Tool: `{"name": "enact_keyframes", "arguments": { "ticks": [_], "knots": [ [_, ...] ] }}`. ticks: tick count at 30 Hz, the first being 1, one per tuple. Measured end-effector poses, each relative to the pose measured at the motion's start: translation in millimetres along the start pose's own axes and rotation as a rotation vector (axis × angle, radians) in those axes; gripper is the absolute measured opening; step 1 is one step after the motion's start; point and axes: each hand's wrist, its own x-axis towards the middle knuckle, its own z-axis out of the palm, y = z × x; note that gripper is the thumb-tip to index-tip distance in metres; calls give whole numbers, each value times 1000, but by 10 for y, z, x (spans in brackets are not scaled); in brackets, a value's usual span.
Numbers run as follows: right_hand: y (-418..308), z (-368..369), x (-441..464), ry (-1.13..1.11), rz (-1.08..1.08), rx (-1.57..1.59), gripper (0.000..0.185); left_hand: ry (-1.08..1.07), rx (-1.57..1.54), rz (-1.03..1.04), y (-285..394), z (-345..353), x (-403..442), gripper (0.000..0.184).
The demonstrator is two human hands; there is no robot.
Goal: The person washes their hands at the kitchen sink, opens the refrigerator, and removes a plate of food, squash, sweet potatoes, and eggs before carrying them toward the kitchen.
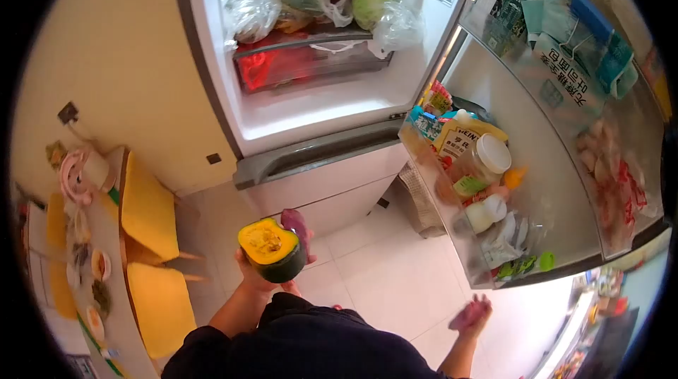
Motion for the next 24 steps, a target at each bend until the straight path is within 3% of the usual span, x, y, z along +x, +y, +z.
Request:
{"name": "enact_keyframes", "arguments": {
  "ticks": [3, 8, 18, 24],
  "knots": [
    [-663, 274, -80, 121, -181, -8, 47, 86, -63, 0, -319, 173, -205, 79],
    [-1212, 1036, -103, 23, -201, -140, 53, 33, 38, -3, -528, 337, -391, 79],
    [-1026, 1125, 1, -26, 5, -228, 43, -1, 135, 95, -526, 604, -696, 83],
    [-728, 760, -261, -258, 191, -167, 45, 36, 177, 141, -554, 701, -941, 81]
  ]
}}
